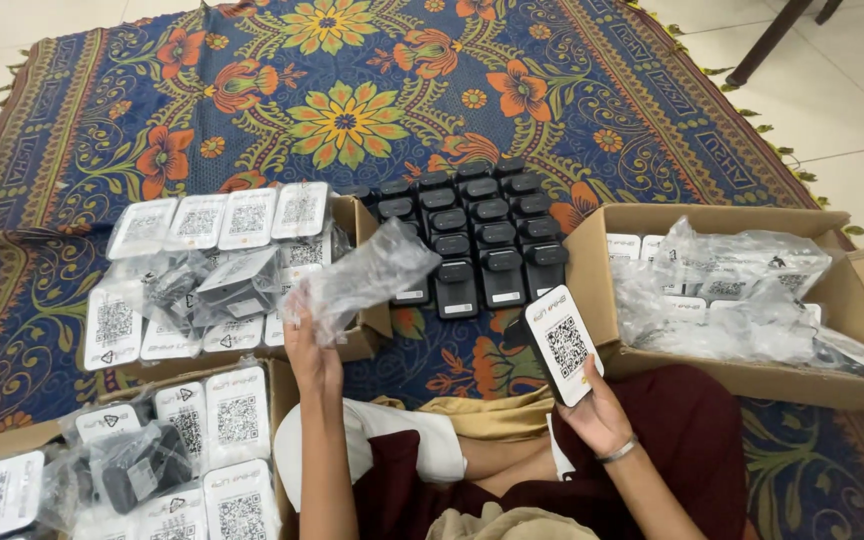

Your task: Unpacking and sorting BHIM UPI payment stands from cardboard boxes.

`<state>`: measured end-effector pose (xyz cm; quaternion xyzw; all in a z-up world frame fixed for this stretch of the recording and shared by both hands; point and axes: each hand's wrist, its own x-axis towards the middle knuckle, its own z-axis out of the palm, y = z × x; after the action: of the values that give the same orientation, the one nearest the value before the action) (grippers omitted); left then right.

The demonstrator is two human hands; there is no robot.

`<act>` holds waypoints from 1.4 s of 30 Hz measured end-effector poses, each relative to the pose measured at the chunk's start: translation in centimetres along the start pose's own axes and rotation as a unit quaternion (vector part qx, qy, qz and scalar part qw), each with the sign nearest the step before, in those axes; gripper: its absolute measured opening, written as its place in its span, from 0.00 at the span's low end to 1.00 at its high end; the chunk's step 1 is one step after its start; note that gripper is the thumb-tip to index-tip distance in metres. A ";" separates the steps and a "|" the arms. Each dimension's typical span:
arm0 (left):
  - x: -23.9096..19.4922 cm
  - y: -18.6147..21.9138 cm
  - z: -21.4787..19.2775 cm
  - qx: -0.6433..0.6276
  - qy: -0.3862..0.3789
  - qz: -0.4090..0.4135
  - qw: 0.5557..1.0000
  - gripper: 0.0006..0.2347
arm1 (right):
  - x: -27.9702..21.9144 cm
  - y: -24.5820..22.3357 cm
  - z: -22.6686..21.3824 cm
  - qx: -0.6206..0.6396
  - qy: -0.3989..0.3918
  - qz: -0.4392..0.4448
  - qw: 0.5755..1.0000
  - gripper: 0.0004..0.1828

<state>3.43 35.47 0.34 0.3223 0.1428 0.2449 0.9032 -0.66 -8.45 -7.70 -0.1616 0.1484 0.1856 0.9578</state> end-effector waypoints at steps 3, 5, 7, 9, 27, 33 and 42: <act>3.6 -2.0 -5.9 -0.174 -0.077 -0.027 0.981 0.25 | 0.9 1.4 1.1 0.002 -0.005 0.004 1.000 0.19; 4.2 -2.7 -7.6 -0.212 -0.076 -0.033 0.974 0.27 | 1.6 3.1 4.8 -0.021 -0.001 0.010 1.000 0.20; 5.0 -3.8 -9.1 -0.249 -0.076 -0.039 0.965 0.30 | 3.0 4.3 7.0 -0.044 0.004 0.015 0.999 0.20; 5.7 -5.3 -10.8 -0.261 -0.117 -0.025 0.958 0.31 | 4.9 5.3 7.6 -0.141 0.008 0.014 0.990 0.22; 3.3 -2.6 -6.2 -0.212 -0.064 -0.034 0.974 0.29 | 25.7 19.7 4.8 -0.941 -0.120 -0.281 0.147 0.38; 3.3 -2.8 -6.3 -0.210 -0.077 -0.038 0.974 0.30 | 29.1 23.6 2.2 -0.953 -0.091 -0.269 0.108 0.28; 3.2 -2.7 -5.6 -0.166 -0.044 -0.052 0.984 0.29 | 32.9 23.9 -2.8 -0.949 -0.099 -0.294 0.053 0.29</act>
<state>4.71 38.22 -5.96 0.1710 0.0770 0.2036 0.9609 18.23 21.65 -27.60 -0.9429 -0.3110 -0.1147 -0.0333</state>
